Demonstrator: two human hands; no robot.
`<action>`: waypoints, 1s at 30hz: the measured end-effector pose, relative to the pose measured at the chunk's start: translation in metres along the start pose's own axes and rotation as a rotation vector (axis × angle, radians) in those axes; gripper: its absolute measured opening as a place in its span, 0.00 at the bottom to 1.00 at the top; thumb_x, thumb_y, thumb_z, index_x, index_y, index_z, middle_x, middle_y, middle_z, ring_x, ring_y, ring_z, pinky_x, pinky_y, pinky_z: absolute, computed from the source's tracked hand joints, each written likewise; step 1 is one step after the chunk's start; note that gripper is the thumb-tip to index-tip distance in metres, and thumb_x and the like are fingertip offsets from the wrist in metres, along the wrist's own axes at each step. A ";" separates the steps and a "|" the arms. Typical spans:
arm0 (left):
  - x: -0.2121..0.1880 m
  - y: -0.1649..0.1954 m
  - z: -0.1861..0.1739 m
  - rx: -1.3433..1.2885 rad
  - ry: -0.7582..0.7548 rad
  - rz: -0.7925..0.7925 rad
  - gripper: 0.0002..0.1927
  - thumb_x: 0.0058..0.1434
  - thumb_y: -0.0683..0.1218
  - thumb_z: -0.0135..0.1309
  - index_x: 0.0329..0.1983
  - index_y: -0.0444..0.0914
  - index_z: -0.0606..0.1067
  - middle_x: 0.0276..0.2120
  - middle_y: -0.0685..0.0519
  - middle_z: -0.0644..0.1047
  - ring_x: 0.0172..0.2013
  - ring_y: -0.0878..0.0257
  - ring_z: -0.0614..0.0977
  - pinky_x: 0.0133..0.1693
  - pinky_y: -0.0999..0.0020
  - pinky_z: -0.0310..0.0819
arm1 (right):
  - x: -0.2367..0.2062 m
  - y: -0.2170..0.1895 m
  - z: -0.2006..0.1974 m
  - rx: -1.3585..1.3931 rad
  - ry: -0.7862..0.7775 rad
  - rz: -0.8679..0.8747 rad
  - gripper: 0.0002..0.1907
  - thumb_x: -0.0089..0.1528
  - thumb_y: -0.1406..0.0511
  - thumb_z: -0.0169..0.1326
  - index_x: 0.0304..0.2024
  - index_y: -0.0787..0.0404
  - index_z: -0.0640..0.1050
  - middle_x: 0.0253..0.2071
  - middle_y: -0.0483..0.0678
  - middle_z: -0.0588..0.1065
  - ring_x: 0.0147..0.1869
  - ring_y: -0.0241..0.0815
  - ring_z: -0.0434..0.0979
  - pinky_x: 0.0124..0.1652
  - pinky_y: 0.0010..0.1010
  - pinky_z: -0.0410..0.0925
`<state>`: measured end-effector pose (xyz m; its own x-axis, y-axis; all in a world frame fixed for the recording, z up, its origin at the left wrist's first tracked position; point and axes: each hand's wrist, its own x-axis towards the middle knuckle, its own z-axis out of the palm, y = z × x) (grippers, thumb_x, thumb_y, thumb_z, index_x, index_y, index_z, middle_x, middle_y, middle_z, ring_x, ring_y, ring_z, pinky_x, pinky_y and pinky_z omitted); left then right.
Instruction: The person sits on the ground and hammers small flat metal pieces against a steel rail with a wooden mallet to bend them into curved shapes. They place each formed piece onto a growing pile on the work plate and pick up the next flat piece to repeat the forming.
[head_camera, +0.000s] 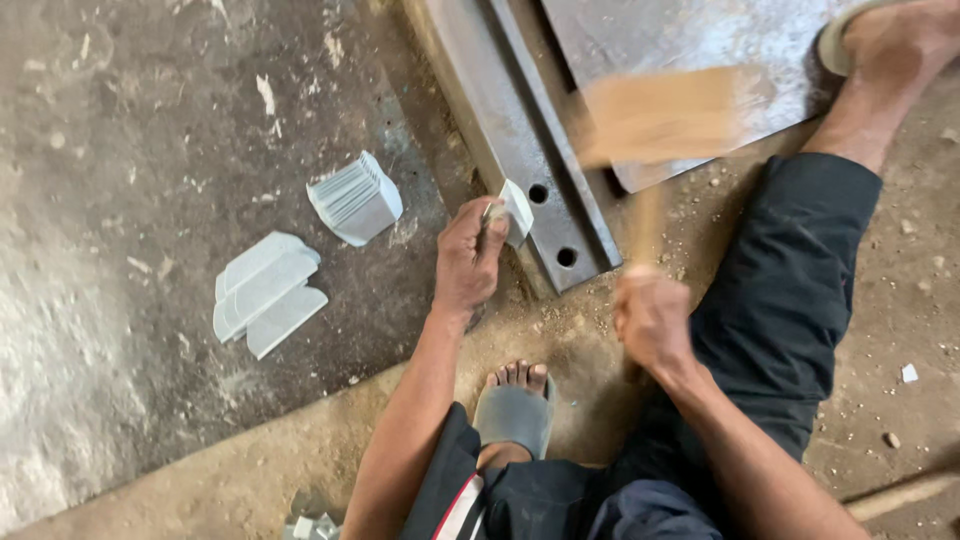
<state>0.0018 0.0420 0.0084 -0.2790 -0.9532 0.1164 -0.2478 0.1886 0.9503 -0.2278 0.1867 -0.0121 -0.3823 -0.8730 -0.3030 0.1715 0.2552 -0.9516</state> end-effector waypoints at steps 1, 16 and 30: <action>0.002 0.002 -0.001 0.030 0.006 0.090 0.18 0.74 0.54 0.51 0.52 0.35 0.76 0.44 0.50 0.80 0.43 0.61 0.81 0.47 0.65 0.75 | 0.001 0.003 0.002 -0.024 -0.014 0.122 0.16 0.68 0.60 0.44 0.34 0.66 0.73 0.21 0.44 0.68 0.18 0.35 0.65 0.16 0.28 0.59; 0.003 0.003 0.000 0.047 0.013 0.105 0.14 0.74 0.51 0.51 0.48 0.34 0.75 0.44 0.46 0.79 0.44 0.54 0.81 0.50 0.63 0.75 | -0.030 0.024 -0.018 -0.058 -0.096 0.264 0.26 0.73 0.53 0.41 0.27 0.63 0.69 0.19 0.43 0.65 0.18 0.34 0.62 0.19 0.29 0.60; 0.009 0.014 -0.001 0.082 0.005 0.166 0.13 0.72 0.48 0.51 0.47 0.33 0.75 0.45 0.45 0.79 0.46 0.51 0.81 0.50 0.62 0.74 | 0.002 0.009 0.002 0.118 0.102 0.275 0.23 0.72 0.56 0.39 0.26 0.62 0.71 0.17 0.43 0.65 0.14 0.34 0.62 0.15 0.28 0.57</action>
<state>-0.0031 0.0356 0.0232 -0.3180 -0.9085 0.2712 -0.2736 0.3618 0.8912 -0.2254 0.1869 -0.0206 -0.3953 -0.7299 -0.5576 0.3832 0.4206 -0.8223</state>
